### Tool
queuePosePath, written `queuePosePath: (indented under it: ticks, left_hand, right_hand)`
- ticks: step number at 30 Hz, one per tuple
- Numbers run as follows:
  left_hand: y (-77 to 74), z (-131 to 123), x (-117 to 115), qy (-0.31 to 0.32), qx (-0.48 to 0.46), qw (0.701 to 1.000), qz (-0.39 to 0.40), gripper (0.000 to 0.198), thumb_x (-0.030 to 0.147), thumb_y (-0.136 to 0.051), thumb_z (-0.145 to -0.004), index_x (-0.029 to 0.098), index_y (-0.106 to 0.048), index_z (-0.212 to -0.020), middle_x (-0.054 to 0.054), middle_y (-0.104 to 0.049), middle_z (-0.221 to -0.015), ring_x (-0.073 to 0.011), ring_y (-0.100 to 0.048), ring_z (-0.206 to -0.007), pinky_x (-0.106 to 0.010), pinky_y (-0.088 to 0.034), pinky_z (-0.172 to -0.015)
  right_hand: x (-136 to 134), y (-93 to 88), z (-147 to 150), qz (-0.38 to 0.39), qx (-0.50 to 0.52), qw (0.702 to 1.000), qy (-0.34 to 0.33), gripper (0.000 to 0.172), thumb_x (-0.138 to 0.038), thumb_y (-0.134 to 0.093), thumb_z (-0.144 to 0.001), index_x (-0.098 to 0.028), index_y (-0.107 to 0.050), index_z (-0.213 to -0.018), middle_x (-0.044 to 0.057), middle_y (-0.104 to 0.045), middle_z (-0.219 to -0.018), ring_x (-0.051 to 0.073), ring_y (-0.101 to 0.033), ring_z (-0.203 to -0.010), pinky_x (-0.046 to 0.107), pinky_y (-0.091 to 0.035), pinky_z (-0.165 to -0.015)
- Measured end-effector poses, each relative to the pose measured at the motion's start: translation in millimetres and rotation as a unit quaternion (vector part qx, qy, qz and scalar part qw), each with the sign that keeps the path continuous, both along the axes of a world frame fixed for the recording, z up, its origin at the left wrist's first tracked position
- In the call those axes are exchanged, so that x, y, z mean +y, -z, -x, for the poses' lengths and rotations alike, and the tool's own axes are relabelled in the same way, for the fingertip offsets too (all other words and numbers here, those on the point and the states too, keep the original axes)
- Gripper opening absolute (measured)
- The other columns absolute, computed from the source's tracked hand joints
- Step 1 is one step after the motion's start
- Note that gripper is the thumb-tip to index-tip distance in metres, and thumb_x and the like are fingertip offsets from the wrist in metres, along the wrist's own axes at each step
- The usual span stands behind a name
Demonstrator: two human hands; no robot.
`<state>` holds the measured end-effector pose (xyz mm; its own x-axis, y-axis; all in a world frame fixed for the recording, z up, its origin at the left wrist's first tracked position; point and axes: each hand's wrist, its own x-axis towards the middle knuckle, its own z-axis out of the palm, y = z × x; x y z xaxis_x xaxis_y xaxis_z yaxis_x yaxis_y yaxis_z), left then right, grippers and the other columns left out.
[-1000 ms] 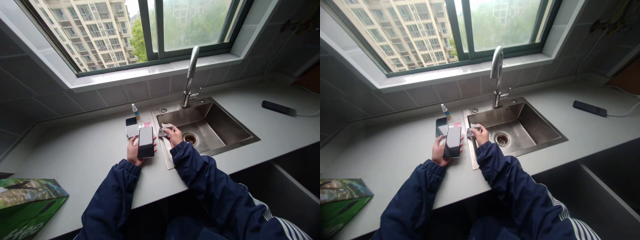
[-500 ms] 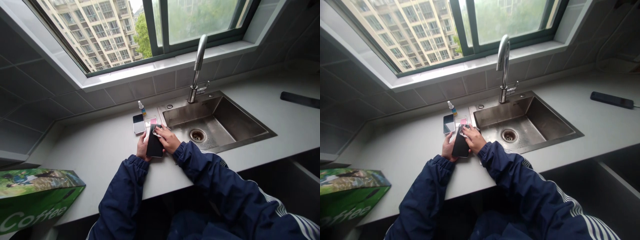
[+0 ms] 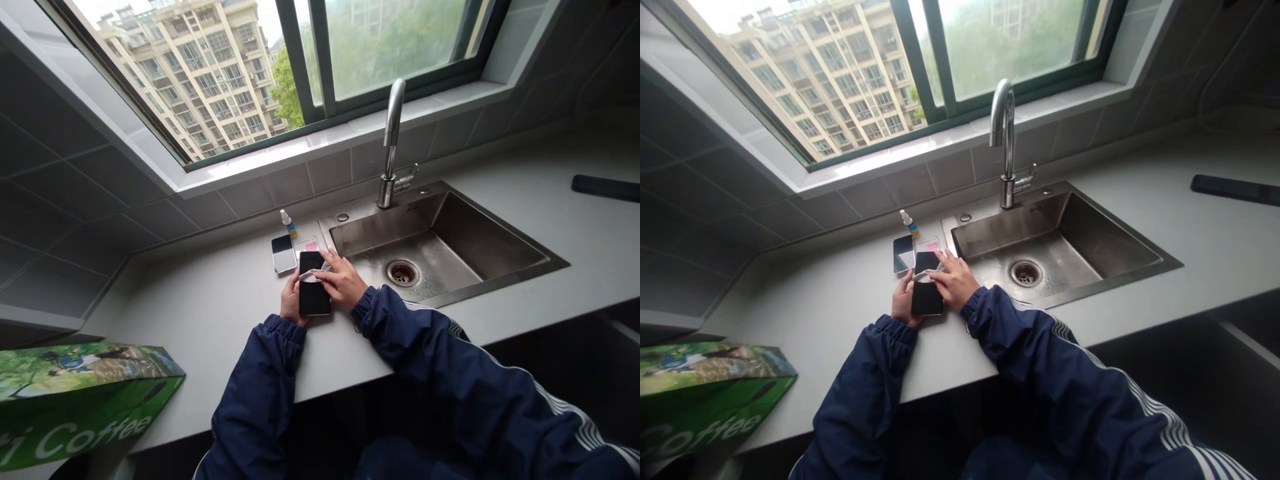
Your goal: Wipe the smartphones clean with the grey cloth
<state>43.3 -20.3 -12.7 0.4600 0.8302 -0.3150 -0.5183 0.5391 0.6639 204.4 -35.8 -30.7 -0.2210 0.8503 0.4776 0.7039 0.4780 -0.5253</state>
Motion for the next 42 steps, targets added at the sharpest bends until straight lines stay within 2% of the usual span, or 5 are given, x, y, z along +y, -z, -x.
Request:
queuePosePath:
  ticks: [8,16,25,36,42]
  left_hand:
    - [9.5,1,2,-0.025,0.048,0.998,0.034,0.044,0.034,-0.055,-0.09,0.011,-0.059,-0.127,-0.013,-0.075,-0.093,-0.0293,-0.073,-0.08,-0.049,-0.06,-0.076]
    - [5.9,0,1,-0.001,0.028,0.999,0.033,0.053,0.037,-0.044,-0.091,0.005,-0.055,-0.131,-0.02,-0.074,-0.096,-0.035,-0.073,-0.085,-0.051,-0.059,-0.073]
    - [6.9,2,1,0.022,0.02,0.999,0.037,0.06,0.038,-0.042,-0.089,-0.001,-0.052,-0.133,-0.022,-0.074,-0.093,-0.0364,-0.073,-0.081,-0.053,-0.057,-0.074]
    - [1.4,1,-3,0.081,-0.007,0.995,-0.057,0.064,0.053,-0.04,-0.093,0.005,-0.054,-0.133,-0.024,-0.069,-0.115,-0.0349,-0.072,-0.082,-0.049,-0.058,-0.069]
    - [0.6,3,-6,0.154,-0.018,0.984,-0.09,0.073,0.064,-0.037,-0.093,0.017,-0.032,-0.149,-0.023,-0.067,-0.118,-0.0358,-0.072,-0.081,-0.052,-0.057,-0.068]
  right_hand:
    - [5,-8.5,-5,0.032,0.248,0.968,0.023,0.024,-0.034,-0.062,-0.088,-0.022,-0.078,-0.101,0.009,-0.055,-0.144,0.028,-0.051,-0.133,0.04,-0.039,-0.112]
    - [18,0.9,-12,0.152,0.352,0.917,0.108,0.035,-0.052,-0.068,-0.079,-0.018,-0.07,-0.075,0.002,-0.067,-0.066,0.017,-0.062,-0.064,0.028,-0.051,-0.063]
    - [13,-4.1,-7,0.272,0.418,0.867,-0.012,0.046,-0.059,-0.075,-0.067,-0.014,-0.065,-0.06,-0.003,-0.055,-0.051,0.01,-0.049,-0.047,0.022,-0.039,-0.044]
    - [23,-1.2,-13,0.278,0.561,0.779,0.04,0.047,-0.06,-0.081,-0.063,-0.015,-0.068,-0.072,0.002,-0.066,-0.064,0.014,-0.062,-0.056,0.027,-0.056,-0.053]
    - [24,1.1,-15,0.289,0.583,0.759,0.041,0.049,-0.06,-0.081,-0.064,-0.013,-0.071,-0.079,0.002,-0.066,-0.06,0.012,-0.056,-0.046,0.022,-0.045,-0.037]
